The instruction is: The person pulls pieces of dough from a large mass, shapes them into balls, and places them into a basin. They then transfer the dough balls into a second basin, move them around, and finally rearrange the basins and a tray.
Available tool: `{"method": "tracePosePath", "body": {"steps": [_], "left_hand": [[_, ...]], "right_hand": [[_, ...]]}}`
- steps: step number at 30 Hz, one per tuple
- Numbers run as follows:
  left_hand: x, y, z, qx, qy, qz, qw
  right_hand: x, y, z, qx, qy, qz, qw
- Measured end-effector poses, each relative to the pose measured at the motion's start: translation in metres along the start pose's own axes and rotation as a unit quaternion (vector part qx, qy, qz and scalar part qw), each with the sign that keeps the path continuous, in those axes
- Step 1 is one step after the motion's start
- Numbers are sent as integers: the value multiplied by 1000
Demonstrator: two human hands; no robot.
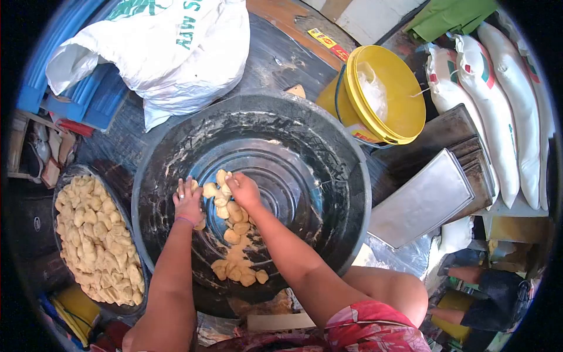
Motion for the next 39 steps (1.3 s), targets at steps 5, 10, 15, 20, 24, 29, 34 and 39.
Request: {"method": "tracePosePath", "body": {"steps": [5, 10, 15, 20, 24, 29, 34, 39], "left_hand": [[19, 4, -13, -69, 50, 49, 995], [-3, -10, 1, -31, 133, 82, 987], [-62, -21, -5, -26, 209, 66, 975], [-103, -39, -23, -39, 152, 16, 988], [-105, -47, -23, -93, 93, 35, 991], [-86, -46, -38, -222, 39, 72, 972], [-48, -30, -10, -355, 176, 83, 914], [-14, 15, 89, -308, 245, 19, 919]], "right_hand": [[-1, 36, 2, -195, -12, 95, 976], [-27, 43, -42, -360, 150, 198, 899], [-61, 24, -21, -407, 224, 214, 859], [-123, 7, 3, -445, 219, 204, 844], [-127, -17, -16, -426, 123, 217, 869], [-113, -24, -23, -322, 57, 199, 924], [-88, -17, -9, -57, 77, 155, 983], [-86, 93, -1, 193, 232, 2, 953]]}}
Point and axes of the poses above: each hand's wrist, its own x-axis towards the middle knuckle, its own z-axis out of the back of the hand, y = z × x, the point moved 7 cm from there along x, towards the middle knuckle, and after that the axes turned 14 degrees about -y, right-handed, at the moved point
